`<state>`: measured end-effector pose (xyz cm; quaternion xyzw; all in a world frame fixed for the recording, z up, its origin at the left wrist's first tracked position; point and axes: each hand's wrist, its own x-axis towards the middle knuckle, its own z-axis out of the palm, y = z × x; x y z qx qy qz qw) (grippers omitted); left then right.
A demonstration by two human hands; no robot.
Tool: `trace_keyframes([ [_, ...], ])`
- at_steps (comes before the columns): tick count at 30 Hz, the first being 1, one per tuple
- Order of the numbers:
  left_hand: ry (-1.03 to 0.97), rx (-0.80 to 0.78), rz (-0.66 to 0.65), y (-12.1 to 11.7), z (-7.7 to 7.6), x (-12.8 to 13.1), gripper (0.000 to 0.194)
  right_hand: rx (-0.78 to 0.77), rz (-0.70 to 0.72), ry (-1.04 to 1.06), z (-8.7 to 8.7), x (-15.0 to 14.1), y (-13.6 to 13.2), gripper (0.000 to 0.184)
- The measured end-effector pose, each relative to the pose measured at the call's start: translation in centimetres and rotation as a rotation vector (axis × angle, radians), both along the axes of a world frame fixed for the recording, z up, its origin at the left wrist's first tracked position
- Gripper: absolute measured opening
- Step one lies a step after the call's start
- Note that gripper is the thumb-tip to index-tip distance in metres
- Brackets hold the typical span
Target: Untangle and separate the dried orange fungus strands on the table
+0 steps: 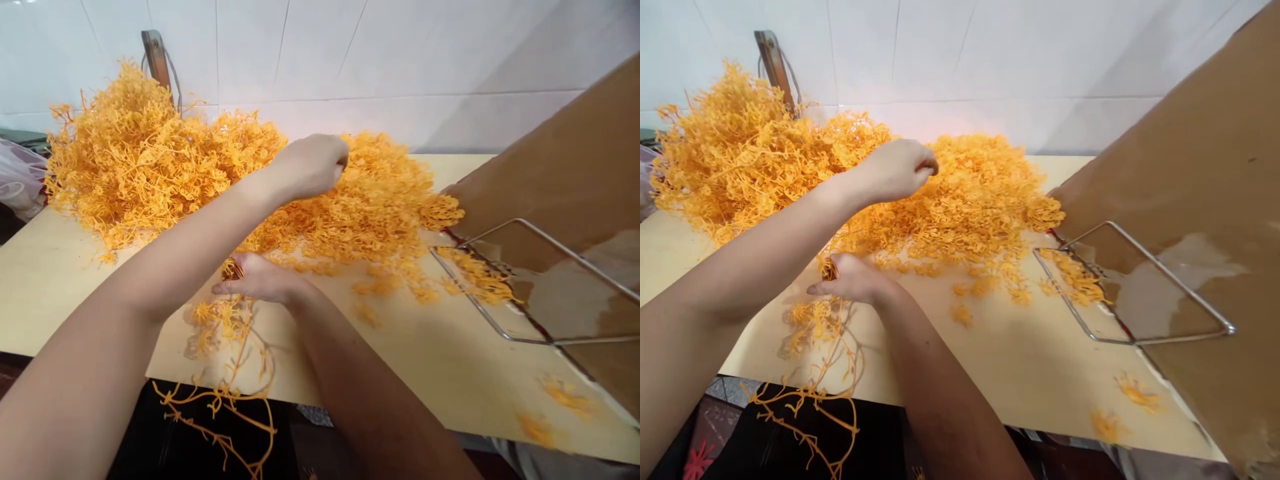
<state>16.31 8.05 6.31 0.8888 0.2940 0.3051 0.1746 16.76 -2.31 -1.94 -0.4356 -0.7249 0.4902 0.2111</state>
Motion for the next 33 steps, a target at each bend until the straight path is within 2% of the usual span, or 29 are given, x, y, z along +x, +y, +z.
trace_keyframes([
  [3, -0.083, -0.197, 0.074, -3.1, 0.6, -4.5, 0.018, 0.009, -0.017, -0.014, 0.2, 0.1, -0.1, 0.037],
  [5, -0.089, -0.243, 0.139, -4.7, 0.5, -7.9, 0.012, 0.028, -0.030, 0.015, 0.1, 0.0, -0.1, 0.035],
  [8, 0.032, -0.259, 0.214, -5.6, -1.1, -12.4, 0.022, 0.040, -0.049, 0.078, -0.2, -0.3, 0.0, 0.031],
  [11, 0.134, -0.317, 0.240, -5.9, -3.4, -14.9, 0.032, 0.022, -0.041, 0.111, -0.5, -0.5, 0.1, 0.028],
  [15, 0.150, -0.382, 0.178, -6.4, -5.2, -15.4, 0.029, 0.074, -0.056, 0.097, -0.5, -0.6, 0.1, 0.024],
  [18, 0.139, -0.349, 0.165, -6.5, -5.4, -15.3, 0.031, 0.036, -0.098, 0.050, -0.5, -0.5, -0.1, 0.029],
  [21, 0.142, -0.372, 0.183, -6.1, -5.4, -15.8, 0.031, -0.041, -0.118, 0.110, -0.4, -0.5, -0.2, 0.032],
  [26, 0.089, -0.532, 0.010, -5.9, -5.8, -16.5, 0.029, -0.105, -0.197, 0.224, -0.4, -0.5, -0.3, 0.039],
  [28, 0.065, -0.575, -0.017, -6.2, -6.0, -16.3, 0.026, -0.124, -0.187, 0.240, -0.4, -0.5, -0.3, 0.041],
  [31, -0.039, -0.640, 0.018, -6.4, -6.3, -15.7, 0.023, -0.073, -0.162, 0.241, -0.4, -0.3, -0.4, 0.038],
  [33, -0.148, -0.668, 0.109, -6.2, -6.4, -15.6, 0.025, 0.003, -0.157, 0.218, -0.4, -0.3, -0.4, 0.035],
])
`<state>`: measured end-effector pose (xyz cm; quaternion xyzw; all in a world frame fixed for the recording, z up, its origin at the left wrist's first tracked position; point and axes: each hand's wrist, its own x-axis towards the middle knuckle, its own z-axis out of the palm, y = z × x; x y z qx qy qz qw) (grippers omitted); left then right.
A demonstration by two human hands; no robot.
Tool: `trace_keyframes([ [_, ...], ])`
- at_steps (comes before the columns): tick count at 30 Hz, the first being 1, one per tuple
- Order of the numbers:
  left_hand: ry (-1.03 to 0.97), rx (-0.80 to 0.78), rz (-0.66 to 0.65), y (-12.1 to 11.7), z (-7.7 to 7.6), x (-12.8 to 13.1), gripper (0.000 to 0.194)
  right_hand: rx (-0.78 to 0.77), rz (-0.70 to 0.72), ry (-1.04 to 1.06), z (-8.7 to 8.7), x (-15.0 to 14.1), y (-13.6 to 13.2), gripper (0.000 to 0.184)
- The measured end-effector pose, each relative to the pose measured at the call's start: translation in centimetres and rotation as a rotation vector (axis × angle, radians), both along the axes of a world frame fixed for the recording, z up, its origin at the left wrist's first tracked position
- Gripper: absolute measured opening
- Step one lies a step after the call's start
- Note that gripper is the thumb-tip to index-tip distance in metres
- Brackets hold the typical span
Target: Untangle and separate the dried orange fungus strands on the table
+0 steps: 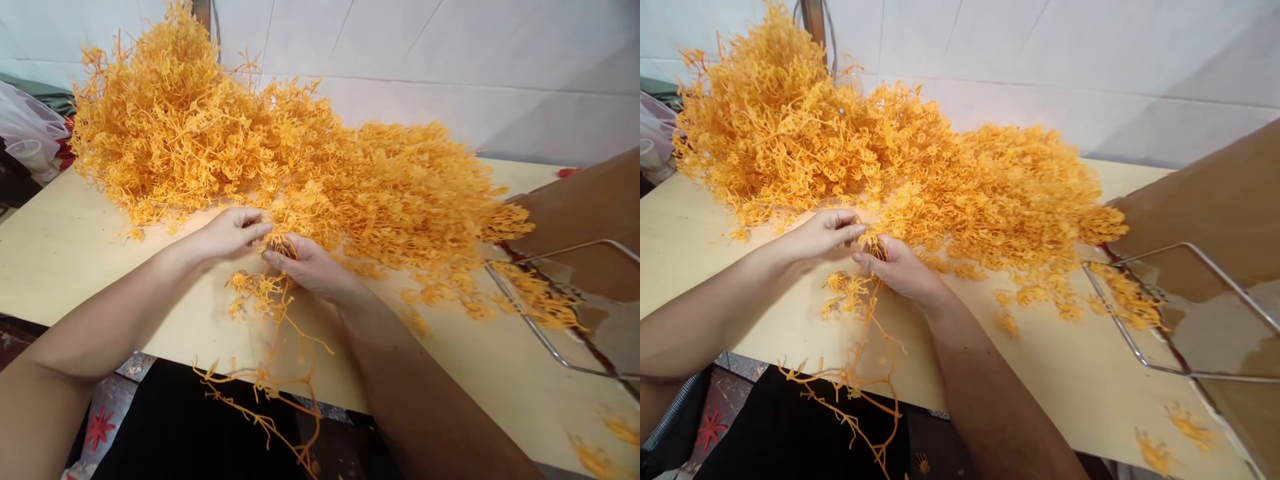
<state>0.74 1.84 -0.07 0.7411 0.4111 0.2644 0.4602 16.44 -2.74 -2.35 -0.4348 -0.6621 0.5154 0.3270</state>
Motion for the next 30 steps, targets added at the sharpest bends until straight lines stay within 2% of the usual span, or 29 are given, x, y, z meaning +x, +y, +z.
trace_keyframes([
  [3, -0.099, -0.034, 0.203, 0.7, -0.2, -0.3, 0.028, 0.116, 0.006, -0.080, 0.1, -0.3, -0.2, 0.034],
  [5, -0.137, -0.067, 0.282, 1.2, -0.4, -0.5, 0.028, 0.173, 0.008, -0.114, 0.1, -0.6, -0.4, 0.034],
  [12, -0.219, -0.243, 0.378, 1.4, -1.7, 0.7, 0.026, 0.262, -0.011, -0.250, -0.2, -0.6, -0.2, 0.030],
  [15, -0.276, -0.329, 0.410, 2.1, -2.0, 1.0, 0.022, 0.270, -0.009, -0.310, 0.2, -0.8, -0.7, 0.029],
  [20, -0.440, -0.404, 0.673, 3.6, -1.8, 0.5, 0.018, 0.225, 0.241, -0.268, 1.1, -2.6, -2.6, 0.029],
  [22, -0.449, -0.360, 0.618, 3.5, -1.9, 0.3, 0.019, 0.237, 0.202, -0.210, 0.8, -3.0, -2.5, 0.029],
  [26, -0.428, -0.330, 0.434, 2.5, -2.0, 0.1, 0.016, 0.213, -0.102, -0.115, -0.5, -2.1, -0.8, 0.037],
  [30, -0.440, -0.398, 0.394, 2.3, -1.7, -0.3, 0.003, 0.109, -0.262, -0.059, -0.9, -0.7, 0.1, 0.041],
])
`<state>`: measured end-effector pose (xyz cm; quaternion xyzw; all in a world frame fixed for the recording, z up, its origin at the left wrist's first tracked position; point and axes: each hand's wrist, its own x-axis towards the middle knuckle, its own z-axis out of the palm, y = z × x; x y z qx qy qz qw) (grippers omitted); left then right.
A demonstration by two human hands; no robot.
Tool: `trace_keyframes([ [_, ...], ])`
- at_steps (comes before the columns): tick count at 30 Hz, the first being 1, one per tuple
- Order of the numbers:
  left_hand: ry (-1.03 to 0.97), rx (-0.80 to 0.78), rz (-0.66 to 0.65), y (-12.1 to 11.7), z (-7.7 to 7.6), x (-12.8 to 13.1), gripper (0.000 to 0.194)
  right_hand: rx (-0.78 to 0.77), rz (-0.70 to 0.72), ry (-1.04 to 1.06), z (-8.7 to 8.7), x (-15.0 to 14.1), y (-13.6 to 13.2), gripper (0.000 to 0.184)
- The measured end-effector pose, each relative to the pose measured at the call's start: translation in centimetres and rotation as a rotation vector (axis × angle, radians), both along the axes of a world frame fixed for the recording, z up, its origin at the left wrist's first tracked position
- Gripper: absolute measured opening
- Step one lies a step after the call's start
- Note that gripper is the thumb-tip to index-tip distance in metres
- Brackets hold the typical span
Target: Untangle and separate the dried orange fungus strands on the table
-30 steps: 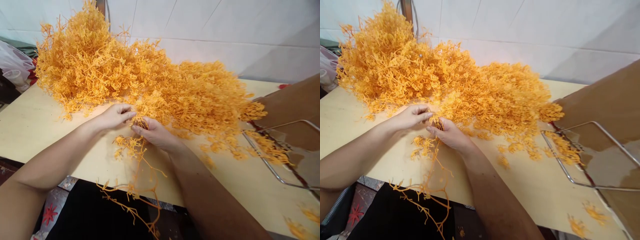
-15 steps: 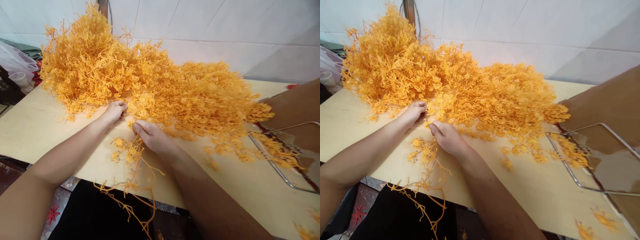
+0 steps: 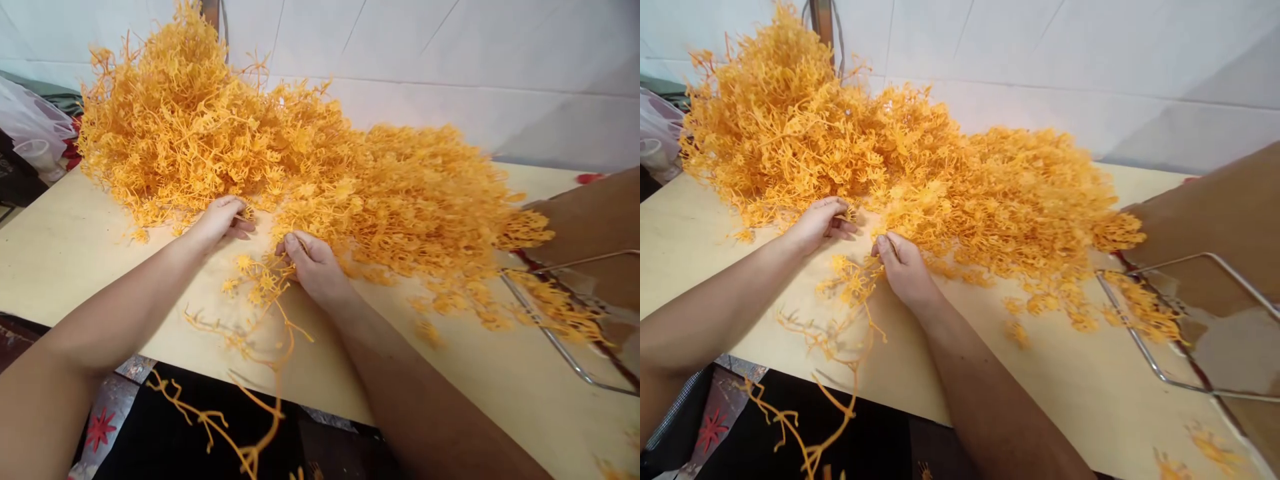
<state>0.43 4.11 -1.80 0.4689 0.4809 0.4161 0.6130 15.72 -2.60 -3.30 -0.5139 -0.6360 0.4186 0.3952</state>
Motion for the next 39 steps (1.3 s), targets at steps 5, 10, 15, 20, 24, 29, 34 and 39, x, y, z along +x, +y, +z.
trace_keyframes([
  [5, 0.010, 0.021, -0.064, 0.1, 0.5, -0.1, 0.004, 0.012, -0.017, 0.001, 0.2, 0.0, 0.0, 0.041],
  [10, -0.014, 0.066, -0.155, -0.4, 0.6, -0.1, 0.016, 0.004, -0.047, 0.060, -0.1, 0.1, 0.4, 0.042],
  [15, 0.014, 0.161, -0.305, -1.8, 0.3, 0.8, 0.025, 0.046, -0.063, 0.113, -0.4, 0.0, 0.7, 0.047],
  [20, 0.071, 0.184, -0.330, -2.5, -0.3, 1.7, 0.022, 0.065, -0.027, 0.154, -0.4, -0.1, 0.5, 0.050],
  [24, 0.002, 0.137, -0.254, -2.1, -0.4, 1.9, 0.022, 0.055, 0.006, 0.170, -0.3, -0.1, 0.4, 0.047],
  [29, -0.031, 0.079, -0.123, -2.0, -0.6, 3.0, 0.026, 0.111, 0.030, 0.147, -0.2, 0.1, 0.9, 0.040],
  [34, 0.007, 0.038, 0.091, -0.3, -0.7, 2.9, 0.028, 0.183, 0.070, 0.075, 0.7, -0.5, -0.2, 0.040],
  [39, -0.066, -0.014, 0.268, 1.3, 0.1, 0.3, 0.025, 0.109, 0.107, 0.113, 0.8, -1.0, -1.4, 0.042],
])
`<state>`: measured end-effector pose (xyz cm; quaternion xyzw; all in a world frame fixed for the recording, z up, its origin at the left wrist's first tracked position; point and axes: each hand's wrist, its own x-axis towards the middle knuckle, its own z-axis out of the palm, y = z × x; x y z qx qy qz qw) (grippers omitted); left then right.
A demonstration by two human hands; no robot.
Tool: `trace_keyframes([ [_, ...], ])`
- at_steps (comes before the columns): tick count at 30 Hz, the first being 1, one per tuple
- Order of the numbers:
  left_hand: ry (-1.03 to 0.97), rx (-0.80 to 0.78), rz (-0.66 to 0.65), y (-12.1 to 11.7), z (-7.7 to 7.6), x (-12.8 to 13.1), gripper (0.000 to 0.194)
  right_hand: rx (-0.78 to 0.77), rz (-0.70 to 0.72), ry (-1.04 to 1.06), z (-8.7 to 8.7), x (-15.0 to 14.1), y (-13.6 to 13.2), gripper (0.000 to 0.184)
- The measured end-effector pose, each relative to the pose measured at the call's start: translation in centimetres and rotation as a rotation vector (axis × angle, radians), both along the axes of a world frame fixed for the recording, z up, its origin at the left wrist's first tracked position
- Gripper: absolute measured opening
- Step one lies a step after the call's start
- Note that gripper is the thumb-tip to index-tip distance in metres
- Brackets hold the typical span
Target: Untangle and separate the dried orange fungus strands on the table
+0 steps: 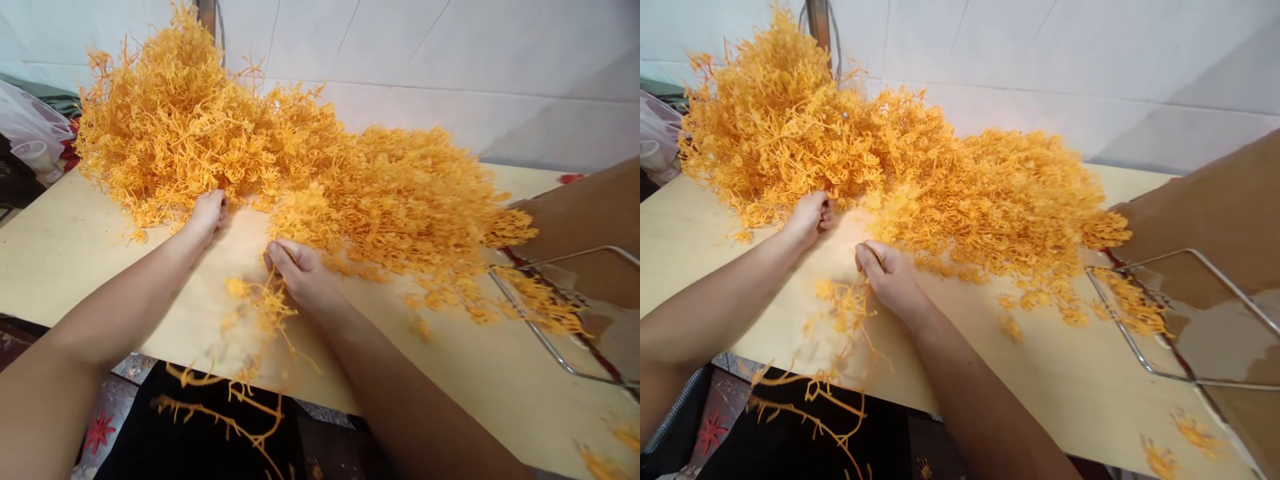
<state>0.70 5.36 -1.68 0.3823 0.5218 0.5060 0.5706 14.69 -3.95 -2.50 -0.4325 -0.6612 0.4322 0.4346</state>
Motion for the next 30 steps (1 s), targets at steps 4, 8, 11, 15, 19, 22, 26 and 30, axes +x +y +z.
trace_keyframes([
  [4, 0.021, 0.043, -0.277, -1.7, 0.2, 0.1, 0.022, -0.218, -0.160, 0.204, -1.0, 0.6, 1.4, 0.043],
  [8, 0.135, 0.059, -0.417, -2.8, 0.6, 0.6, 0.017, -0.321, -0.247, 0.366, -1.3, 1.1, 2.1, 0.042],
  [11, 0.220, 0.041, -0.530, -2.7, 1.2, 0.1, 0.016, -0.288, -0.254, 0.406, -1.3, 1.3, 2.3, 0.039],
  [15, 0.310, 0.041, -0.590, -2.7, 1.9, -0.4, 0.024, -0.173, -0.363, 0.381, -1.6, 1.7, 2.9, 0.030],
  [19, 0.369, 0.141, -0.672, -3.1, 1.4, -0.4, 0.021, -0.105, -0.426, 0.325, -1.6, 2.0, 3.1, 0.025],
  [22, 0.447, 0.245, -0.800, -3.3, 0.9, -0.4, 0.026, -0.088, -0.392, 0.303, -1.4, 1.9, 2.7, 0.025],
  [26, 0.466, 0.257, -0.849, -3.1, 0.4, -0.6, 0.023, -0.198, -0.260, 0.242, -0.6, 1.9, 2.1, 0.031],
  [30, 0.299, 0.306, -0.715, -2.9, 0.2, -0.3, 0.016, -0.332, -0.012, 0.157, 0.5, 2.0, 1.6, 0.034],
])
